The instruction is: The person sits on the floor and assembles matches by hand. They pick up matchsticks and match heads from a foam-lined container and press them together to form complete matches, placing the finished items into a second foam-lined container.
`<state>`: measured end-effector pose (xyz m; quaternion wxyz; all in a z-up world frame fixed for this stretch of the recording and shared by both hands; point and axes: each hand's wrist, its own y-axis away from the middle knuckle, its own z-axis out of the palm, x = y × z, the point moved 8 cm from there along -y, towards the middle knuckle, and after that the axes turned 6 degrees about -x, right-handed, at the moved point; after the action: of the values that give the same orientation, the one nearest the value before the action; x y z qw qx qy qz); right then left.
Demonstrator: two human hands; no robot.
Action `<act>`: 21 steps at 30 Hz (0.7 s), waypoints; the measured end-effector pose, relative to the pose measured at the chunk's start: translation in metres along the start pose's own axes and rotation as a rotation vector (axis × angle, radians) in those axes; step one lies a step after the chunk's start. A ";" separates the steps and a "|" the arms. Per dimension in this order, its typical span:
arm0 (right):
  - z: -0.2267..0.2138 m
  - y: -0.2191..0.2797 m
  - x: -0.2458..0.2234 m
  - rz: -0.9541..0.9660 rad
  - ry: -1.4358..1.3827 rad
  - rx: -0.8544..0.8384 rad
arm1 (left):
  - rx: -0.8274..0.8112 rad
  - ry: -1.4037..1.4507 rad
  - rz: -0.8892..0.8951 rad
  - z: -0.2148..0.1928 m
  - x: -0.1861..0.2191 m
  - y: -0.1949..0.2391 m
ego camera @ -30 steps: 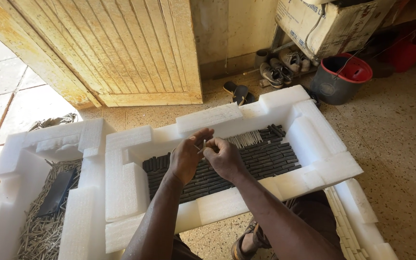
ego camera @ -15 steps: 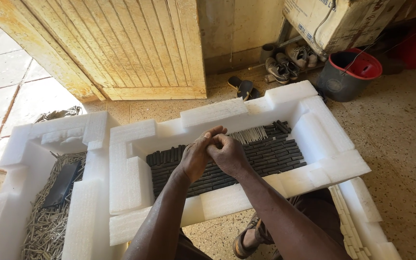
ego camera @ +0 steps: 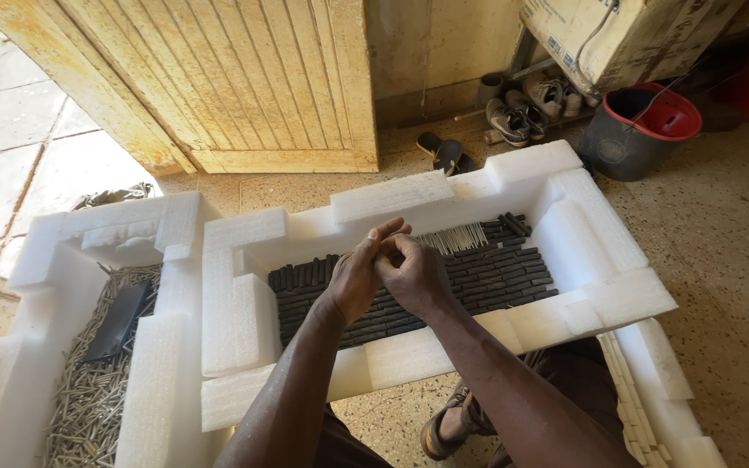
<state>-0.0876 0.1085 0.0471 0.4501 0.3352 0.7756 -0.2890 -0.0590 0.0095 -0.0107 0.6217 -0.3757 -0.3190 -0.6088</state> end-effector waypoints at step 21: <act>-0.004 -0.002 0.023 0.223 -0.025 0.007 | 0.260 -0.448 -0.031 -0.061 -0.001 -0.010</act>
<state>-0.0991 0.1163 0.0286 0.4877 0.4175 0.7268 -0.2439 -0.0723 -0.0414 -0.0424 0.5693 -0.4132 -0.5299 -0.4738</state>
